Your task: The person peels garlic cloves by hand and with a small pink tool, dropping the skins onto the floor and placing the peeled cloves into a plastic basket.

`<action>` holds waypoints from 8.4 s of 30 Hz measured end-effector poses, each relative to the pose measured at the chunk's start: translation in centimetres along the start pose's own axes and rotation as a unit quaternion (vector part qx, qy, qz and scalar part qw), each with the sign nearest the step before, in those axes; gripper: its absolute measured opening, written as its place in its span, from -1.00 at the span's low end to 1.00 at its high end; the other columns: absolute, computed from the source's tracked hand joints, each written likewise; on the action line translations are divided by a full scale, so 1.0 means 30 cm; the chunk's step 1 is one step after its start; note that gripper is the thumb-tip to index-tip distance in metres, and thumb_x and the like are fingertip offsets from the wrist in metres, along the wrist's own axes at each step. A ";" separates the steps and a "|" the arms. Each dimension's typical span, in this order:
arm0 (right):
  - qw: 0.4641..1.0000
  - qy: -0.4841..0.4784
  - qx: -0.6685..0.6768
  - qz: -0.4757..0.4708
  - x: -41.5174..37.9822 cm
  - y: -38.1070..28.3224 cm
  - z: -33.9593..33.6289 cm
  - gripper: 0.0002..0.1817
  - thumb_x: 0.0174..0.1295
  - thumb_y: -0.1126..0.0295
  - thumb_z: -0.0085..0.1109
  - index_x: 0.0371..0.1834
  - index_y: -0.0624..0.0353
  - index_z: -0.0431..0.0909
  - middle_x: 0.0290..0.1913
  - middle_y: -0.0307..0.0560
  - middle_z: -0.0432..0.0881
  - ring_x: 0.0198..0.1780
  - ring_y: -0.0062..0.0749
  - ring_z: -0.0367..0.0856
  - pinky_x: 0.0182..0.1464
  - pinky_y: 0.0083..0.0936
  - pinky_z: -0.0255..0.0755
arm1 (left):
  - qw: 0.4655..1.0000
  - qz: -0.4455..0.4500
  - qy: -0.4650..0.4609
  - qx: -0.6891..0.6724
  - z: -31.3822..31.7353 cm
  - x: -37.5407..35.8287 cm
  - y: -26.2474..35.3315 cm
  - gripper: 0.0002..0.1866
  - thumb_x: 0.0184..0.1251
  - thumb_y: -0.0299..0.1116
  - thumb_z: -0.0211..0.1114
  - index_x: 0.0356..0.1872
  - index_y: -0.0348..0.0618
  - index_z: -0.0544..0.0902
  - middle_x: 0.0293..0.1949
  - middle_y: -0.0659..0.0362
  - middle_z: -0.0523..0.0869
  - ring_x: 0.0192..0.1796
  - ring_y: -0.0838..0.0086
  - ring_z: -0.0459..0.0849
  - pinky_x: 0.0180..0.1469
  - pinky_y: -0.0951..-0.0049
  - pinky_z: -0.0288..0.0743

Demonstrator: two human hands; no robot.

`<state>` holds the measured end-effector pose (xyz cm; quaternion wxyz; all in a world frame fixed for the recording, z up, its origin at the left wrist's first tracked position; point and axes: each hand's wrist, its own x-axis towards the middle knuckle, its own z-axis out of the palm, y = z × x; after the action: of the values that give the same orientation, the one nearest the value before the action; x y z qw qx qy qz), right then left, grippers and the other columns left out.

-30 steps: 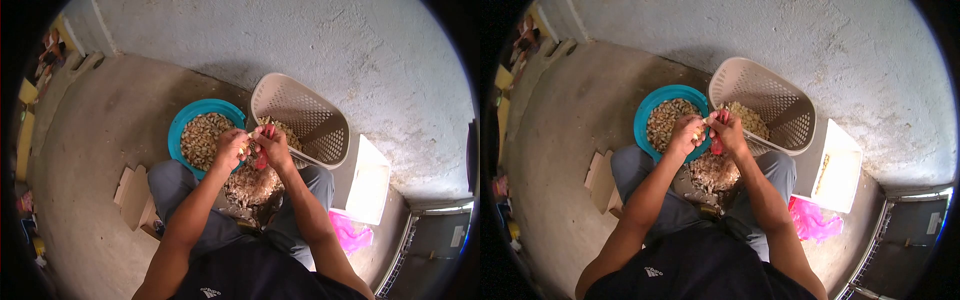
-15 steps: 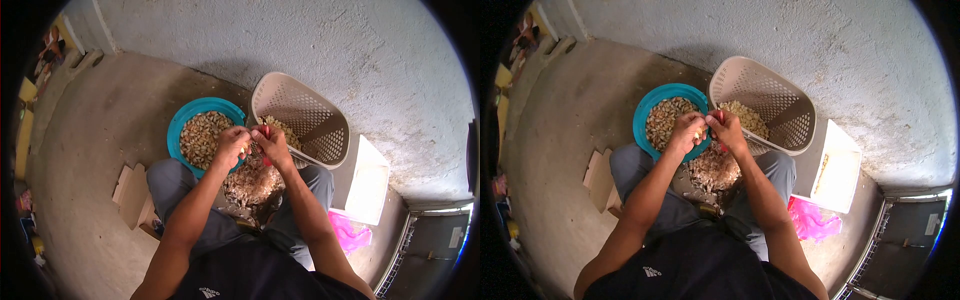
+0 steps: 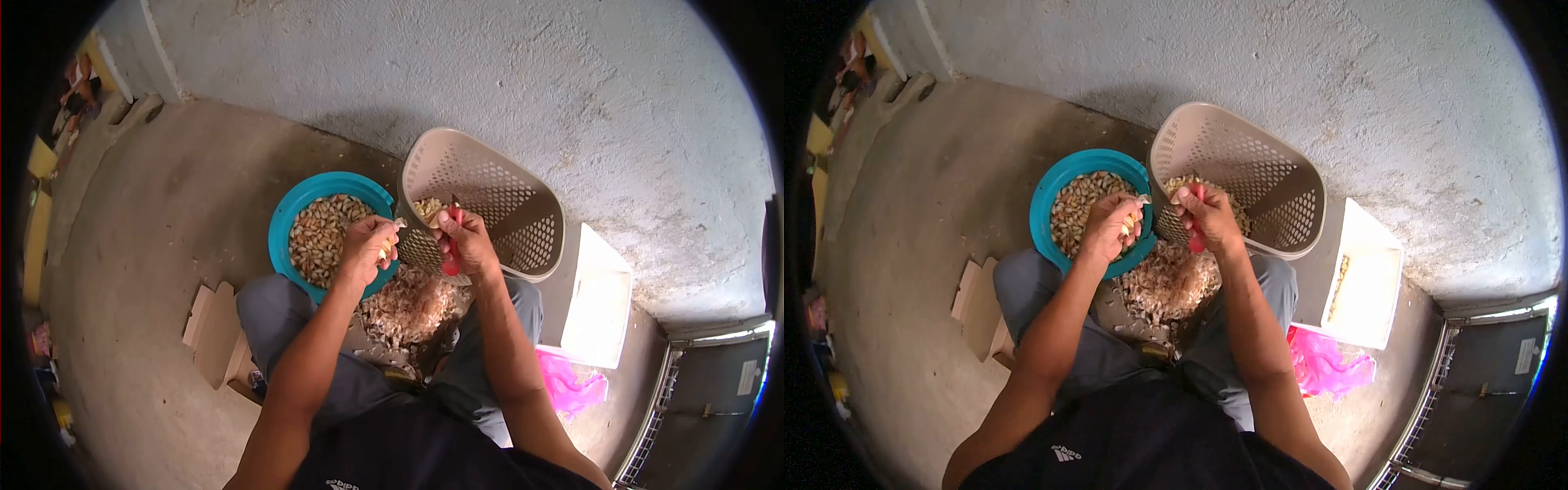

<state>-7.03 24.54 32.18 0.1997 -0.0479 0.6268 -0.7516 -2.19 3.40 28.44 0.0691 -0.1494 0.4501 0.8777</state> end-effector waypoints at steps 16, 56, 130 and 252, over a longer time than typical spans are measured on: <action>0.980 -0.093 -0.176 0.028 -0.102 -0.105 -0.119 -0.75 0.29 0.31 0.52 -0.12 0.26 0.76 -0.39 -0.29 0.69 -0.49 -0.73 0.52 -0.47 -0.71 0.38 | 0.928 -0.046 -0.187 0.318 0.052 -0.044 -0.070 -0.82 0.27 -0.41 0.49 -0.19 -0.29 0.76 -0.47 0.21 0.73 -0.62 0.62 0.63 -0.70 0.55 0.35; 0.895 -0.040 -0.417 -0.154 -0.075 -0.032 0.063 -0.87 0.25 0.54 0.30 -0.18 0.35 0.64 -0.34 0.20 0.71 -0.36 -0.05 0.70 -0.26 -0.24 0.52 | 0.995 -0.045 -0.064 0.062 0.049 0.007 -0.080 -0.78 0.55 -0.23 0.31 -0.19 -0.18 0.67 -0.38 0.18 0.70 -0.56 0.51 0.64 -0.70 0.56 0.33; 0.995 -0.060 0.011 0.079 -0.038 0.066 0.013 -0.83 0.38 0.41 0.37 -0.14 0.30 0.64 -0.45 -0.19 0.62 -0.62 -0.65 0.46 -0.60 -0.64 0.33 | 0.916 0.230 -0.011 0.329 0.047 0.000 -0.134 -0.86 0.46 -0.44 0.25 -0.26 -0.35 0.61 -0.58 0.20 0.63 -0.61 0.60 0.57 -0.56 0.47 0.40; 0.772 -0.090 -0.597 -0.200 -0.188 -0.030 0.048 -0.65 0.43 0.19 0.25 -0.31 0.31 0.51 -0.44 0.23 0.61 -0.32 0.21 0.65 -0.29 -0.06 0.51 | 0.959 -0.185 -0.077 -0.200 0.042 -0.024 -0.169 -0.93 0.53 -0.35 0.33 -0.16 -0.09 0.66 -0.46 0.24 0.66 -0.55 0.56 0.58 -0.65 0.58 0.28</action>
<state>-1.62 25.37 34.35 0.0318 -0.3492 0.9047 -0.2421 -0.46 7.40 25.48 0.2335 -0.1733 0.2227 0.9305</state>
